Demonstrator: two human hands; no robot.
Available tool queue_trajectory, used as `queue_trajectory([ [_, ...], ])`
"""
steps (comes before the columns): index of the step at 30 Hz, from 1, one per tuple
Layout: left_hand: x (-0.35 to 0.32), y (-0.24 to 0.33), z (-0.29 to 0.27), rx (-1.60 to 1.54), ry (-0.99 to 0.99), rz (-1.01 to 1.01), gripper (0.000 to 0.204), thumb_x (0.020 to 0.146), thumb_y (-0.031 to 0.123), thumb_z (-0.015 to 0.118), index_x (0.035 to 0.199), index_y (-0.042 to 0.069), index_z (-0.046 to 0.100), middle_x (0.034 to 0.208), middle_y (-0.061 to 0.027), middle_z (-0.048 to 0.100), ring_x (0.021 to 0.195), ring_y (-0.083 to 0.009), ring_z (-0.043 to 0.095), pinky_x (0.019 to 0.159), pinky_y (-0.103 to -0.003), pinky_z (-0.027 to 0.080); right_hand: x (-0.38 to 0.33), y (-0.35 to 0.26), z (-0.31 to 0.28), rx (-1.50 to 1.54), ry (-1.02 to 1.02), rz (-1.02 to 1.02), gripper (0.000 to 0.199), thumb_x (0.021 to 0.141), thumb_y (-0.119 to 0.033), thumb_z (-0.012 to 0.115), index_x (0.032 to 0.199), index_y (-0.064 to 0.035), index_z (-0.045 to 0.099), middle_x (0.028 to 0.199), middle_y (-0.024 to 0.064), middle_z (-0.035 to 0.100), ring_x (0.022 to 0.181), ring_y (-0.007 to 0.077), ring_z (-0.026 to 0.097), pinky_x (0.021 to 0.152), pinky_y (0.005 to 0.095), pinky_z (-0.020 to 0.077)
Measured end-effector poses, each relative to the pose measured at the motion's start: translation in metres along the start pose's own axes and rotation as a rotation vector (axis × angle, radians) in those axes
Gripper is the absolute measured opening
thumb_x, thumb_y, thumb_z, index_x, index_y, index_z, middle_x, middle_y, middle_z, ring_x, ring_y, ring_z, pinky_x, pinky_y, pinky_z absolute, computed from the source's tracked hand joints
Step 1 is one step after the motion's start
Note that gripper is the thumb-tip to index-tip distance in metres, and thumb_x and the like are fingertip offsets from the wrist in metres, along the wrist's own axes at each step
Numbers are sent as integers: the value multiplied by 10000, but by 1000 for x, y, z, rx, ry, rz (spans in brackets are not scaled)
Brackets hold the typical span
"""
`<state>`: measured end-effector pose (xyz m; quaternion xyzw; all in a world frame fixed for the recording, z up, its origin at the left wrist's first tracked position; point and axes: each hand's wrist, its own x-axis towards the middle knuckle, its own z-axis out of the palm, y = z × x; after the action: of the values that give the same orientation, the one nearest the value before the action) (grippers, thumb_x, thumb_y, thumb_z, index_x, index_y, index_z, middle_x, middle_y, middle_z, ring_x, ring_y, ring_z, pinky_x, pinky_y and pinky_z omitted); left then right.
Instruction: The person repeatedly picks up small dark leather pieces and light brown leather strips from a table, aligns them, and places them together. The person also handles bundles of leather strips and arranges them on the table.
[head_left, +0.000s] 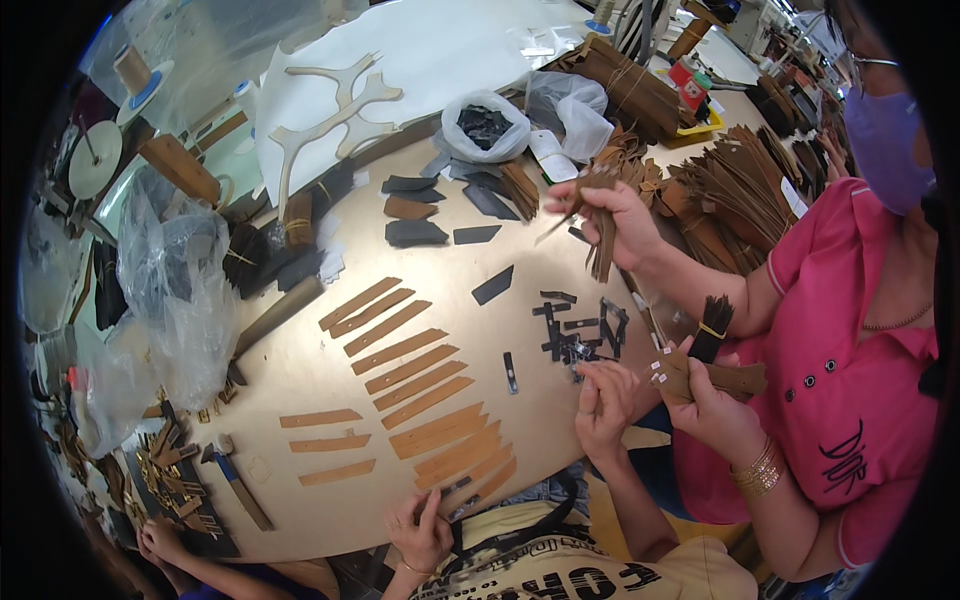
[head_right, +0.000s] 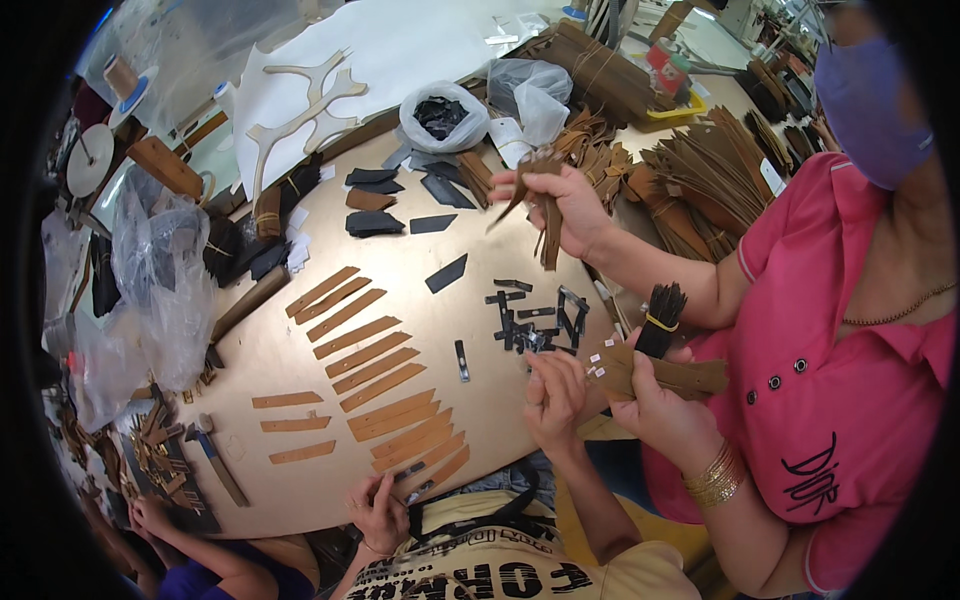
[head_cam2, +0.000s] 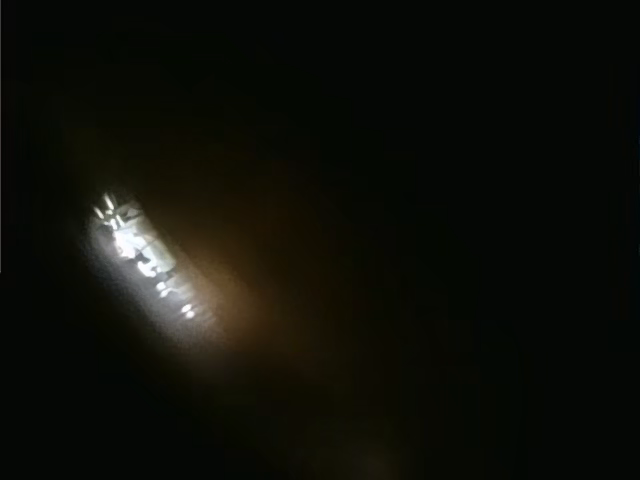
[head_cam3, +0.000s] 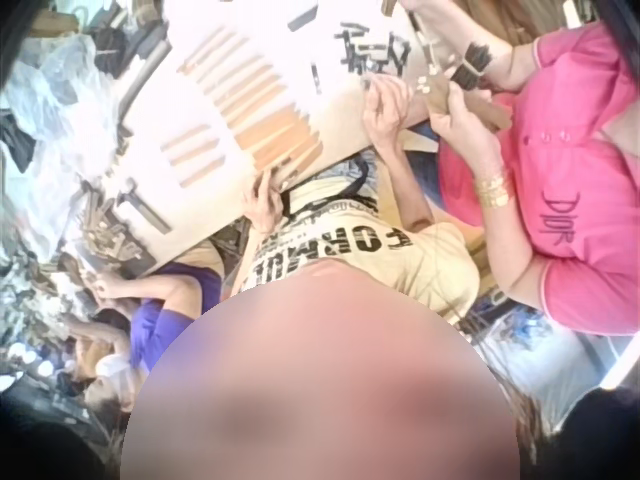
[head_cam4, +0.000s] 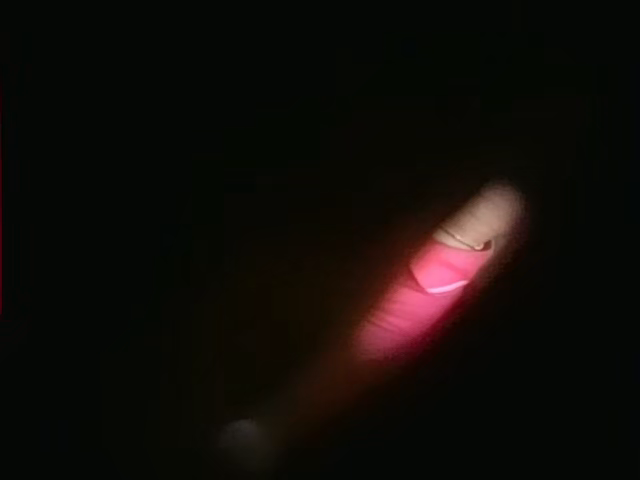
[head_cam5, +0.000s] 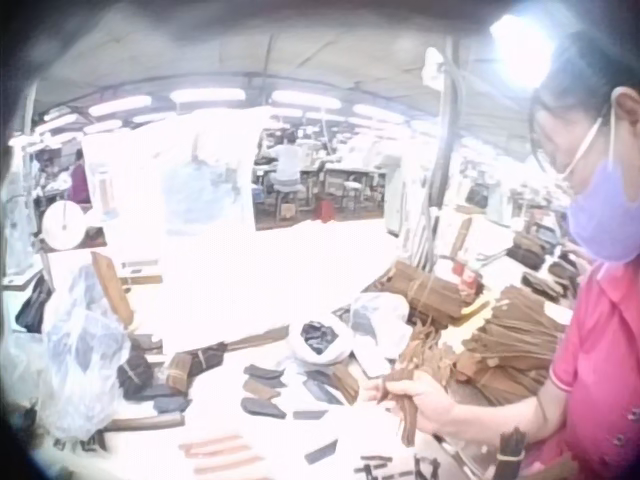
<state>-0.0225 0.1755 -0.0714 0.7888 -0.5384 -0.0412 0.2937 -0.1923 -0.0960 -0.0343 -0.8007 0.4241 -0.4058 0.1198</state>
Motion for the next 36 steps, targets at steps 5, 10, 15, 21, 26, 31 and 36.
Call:
queue_trajectory([
  [5, 0, 3, 6, 50, 87, -4, 470, 727, 23, 634, 1179, 139, 685, 1064, -94, 599, 864, -284, 591, 742, -407, 427, -3, 0, 7, 7, -33, 16, 126, 898, -14, 604, 1008, -39, 662, 931, 67, 702, 939, 286, 629, 925, 399, 398],
  [10, 3, 5, 9, 62, 139, 11, 437, 739, 23, 613, 1157, 127, 687, 1044, -114, 589, 831, -300, 593, 710, -420, 439, 2, 1, 7, 15, -80, 56, 113, 898, -23, 615, 999, -42, 662, 906, 56, 704, 922, 278, 635, 916, 395, 402],
  [15, 6, 10, 6, 83, 103, -28, 385, 732, -43, 575, 1075, 65, 713, 1004, -145, 595, 839, -296, 590, 745, -412, 446, 4, 0, 7, -17, -85, 74, 94, 897, -29, 620, 974, -42, 672, 892, 54, 702, 913, 273, 640, 911, 392, 404],
  [21, 7, 11, 5, 79, 120, -20, 403, 707, -26, 545, 1057, 59, 725, 1004, -148, 591, 828, -282, 580, 741, -404, 447, 4, 0, 6, -48, -100, 38, 93, 889, -46, 633, 958, -62, 692, 906, 46, 696, 921, 261, 636, 912, 391, 399],
  [26, 3, 8, 9, 95, 121, -19, 407, 706, -15, 541, 1062, 54, 726, 1013, -153, 589, 828, -274, 579, 718, -385, 454, 3, 2, 6, -100, -100, 21, 129, 891, -96, 631, 986, -96, 718, 975, 20, 691, 973, 233, 625, 918, 387, 380],
  [31, 1, 4, 10, 82, 119, -2, 404, 714, -8, 539, 1066, 50, 727, 1045, -165, 578, 835, -280, 579, 714, -388, 460, 1, 2, 6, -99, -106, 52, 126, 897, -111, 635, 987, -96, 721, 981, 12, 691, 994, 227, 617, 934, 389, 365],
  [36, 2, 6, 10, 93, 131, 7, 390, 731, -5, 536, 1068, 46, 726, 1075, -175, 568, 834, -291, 578, 724, -391, 465, 1, 1, 6, -105, -107, 58, 137, 884, -99, 643, 994, -95, 724, 976, 12, 689, 995, 224, 615, 932, 391, 366],
])
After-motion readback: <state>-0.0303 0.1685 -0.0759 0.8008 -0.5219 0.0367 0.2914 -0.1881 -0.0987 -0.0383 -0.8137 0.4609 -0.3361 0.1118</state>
